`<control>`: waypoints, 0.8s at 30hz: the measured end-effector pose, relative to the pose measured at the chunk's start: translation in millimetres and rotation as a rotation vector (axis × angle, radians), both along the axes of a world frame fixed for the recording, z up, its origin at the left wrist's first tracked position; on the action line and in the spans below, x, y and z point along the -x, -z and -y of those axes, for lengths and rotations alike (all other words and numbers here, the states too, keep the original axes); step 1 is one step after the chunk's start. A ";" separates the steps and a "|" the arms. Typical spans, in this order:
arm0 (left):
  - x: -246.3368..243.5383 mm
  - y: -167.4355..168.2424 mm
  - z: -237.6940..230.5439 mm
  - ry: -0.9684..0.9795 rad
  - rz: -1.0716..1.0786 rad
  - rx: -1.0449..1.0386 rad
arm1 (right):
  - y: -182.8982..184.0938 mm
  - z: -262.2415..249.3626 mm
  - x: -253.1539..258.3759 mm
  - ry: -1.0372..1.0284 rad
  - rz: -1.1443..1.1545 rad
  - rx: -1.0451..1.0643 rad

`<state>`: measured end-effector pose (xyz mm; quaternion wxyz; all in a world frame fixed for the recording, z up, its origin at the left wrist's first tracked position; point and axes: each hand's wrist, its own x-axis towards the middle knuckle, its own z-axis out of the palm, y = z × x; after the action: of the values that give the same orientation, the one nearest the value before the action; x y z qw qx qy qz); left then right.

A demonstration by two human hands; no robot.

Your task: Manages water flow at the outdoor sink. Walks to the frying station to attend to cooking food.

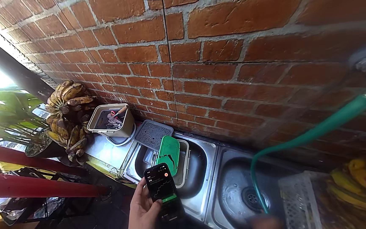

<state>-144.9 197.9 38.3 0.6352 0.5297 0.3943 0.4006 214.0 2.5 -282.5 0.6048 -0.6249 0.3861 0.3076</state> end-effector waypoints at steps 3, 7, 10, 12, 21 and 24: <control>-1.7 -0.2 1.1 0.003 0.002 -0.003 | 2.2 2.4 -1.2 0.008 0.023 -0.001; -5.5 -0.5 3.4 0.003 0.003 -0.001 | 2.4 5.6 -2.4 0.024 0.011 -0.048; -6.5 -0.5 4.7 0.008 0.004 0.010 | 5.0 6.1 -1.7 0.107 -0.002 -0.121; -6.8 -0.1 5.3 0.009 -0.004 0.012 | -0.8 7.1 0.8 0.109 -0.012 -0.112; -8.3 3.7 9.7 -0.016 -0.012 0.037 | 8.8 17.2 -5.5 0.230 -0.009 -0.313; -8.6 7.9 11.0 -0.032 -0.011 0.069 | 9.3 14.8 -6.4 0.197 0.002 -0.255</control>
<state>-136.3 186.9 30.4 0.6443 0.5034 0.4198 0.3941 220.4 -12.3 -291.8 0.7067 -0.5026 0.4028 0.2928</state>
